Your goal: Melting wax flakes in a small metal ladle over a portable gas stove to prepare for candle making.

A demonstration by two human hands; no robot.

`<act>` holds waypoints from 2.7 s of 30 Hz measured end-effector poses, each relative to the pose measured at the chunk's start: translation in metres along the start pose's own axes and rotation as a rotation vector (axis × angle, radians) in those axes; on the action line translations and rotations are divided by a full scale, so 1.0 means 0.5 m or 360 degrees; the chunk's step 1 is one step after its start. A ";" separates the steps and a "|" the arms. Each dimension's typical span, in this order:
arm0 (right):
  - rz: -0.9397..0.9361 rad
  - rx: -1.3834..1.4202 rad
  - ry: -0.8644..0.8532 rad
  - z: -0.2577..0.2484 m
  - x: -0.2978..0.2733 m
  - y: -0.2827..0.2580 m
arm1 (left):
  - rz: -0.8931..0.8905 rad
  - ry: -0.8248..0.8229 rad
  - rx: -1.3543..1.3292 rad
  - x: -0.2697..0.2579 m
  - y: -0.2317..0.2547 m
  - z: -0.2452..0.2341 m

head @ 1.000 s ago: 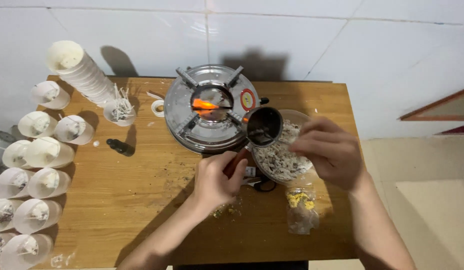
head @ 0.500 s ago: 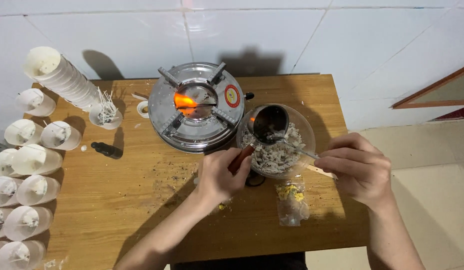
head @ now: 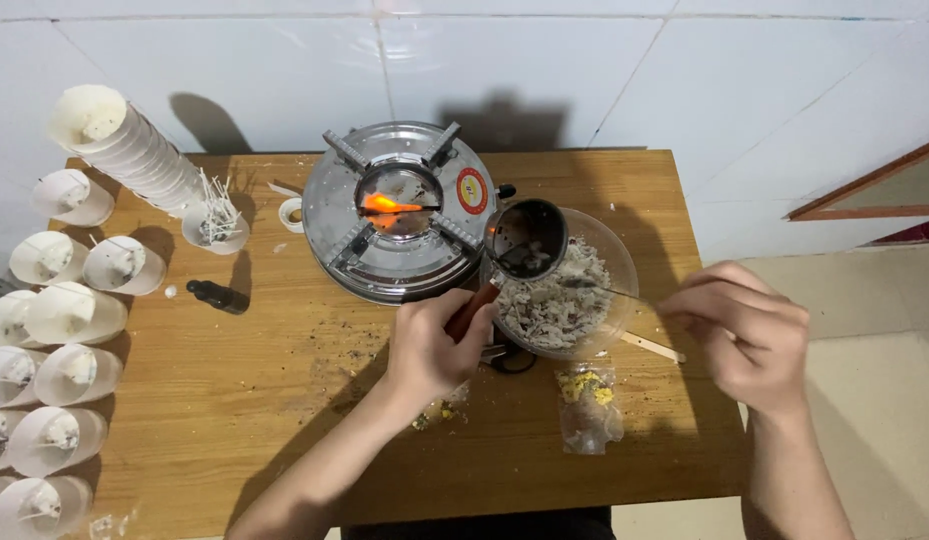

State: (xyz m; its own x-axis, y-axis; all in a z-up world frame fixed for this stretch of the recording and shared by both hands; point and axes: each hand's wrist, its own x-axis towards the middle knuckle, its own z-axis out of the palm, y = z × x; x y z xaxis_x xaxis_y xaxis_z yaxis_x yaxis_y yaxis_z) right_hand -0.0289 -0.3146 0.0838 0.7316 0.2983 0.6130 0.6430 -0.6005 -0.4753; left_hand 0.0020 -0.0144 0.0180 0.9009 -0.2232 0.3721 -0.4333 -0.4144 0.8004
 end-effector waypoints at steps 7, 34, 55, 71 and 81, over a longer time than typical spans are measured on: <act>0.0199 0.0159 0.0312 0.003 0.015 0.017 | -0.0634 -0.0115 -0.0449 0.020 0.010 -0.051; -0.0457 0.0280 0.0313 0.296 0.305 -0.077 | -0.0354 0.0611 -0.0089 0.033 -0.096 -0.126; -0.0481 0.0116 0.0227 0.292 0.300 -0.087 | -0.0328 0.0673 -0.0013 0.017 -0.124 -0.116; -0.0431 0.0273 0.0178 0.293 0.298 -0.099 | -0.0358 0.0693 -0.0067 0.017 -0.121 -0.121; -0.0367 0.0182 0.0160 0.275 0.300 -0.098 | -0.0353 0.0679 -0.0108 0.012 -0.129 -0.112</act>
State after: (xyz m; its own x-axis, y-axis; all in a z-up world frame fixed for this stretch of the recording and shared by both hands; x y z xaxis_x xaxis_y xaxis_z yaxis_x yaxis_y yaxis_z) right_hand 0.0805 -0.1385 0.1120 0.5403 0.3389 0.7702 0.8158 -0.4356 -0.3805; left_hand 0.0365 0.0605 -0.0048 0.9071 0.2515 0.3376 -0.2401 -0.3496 0.9056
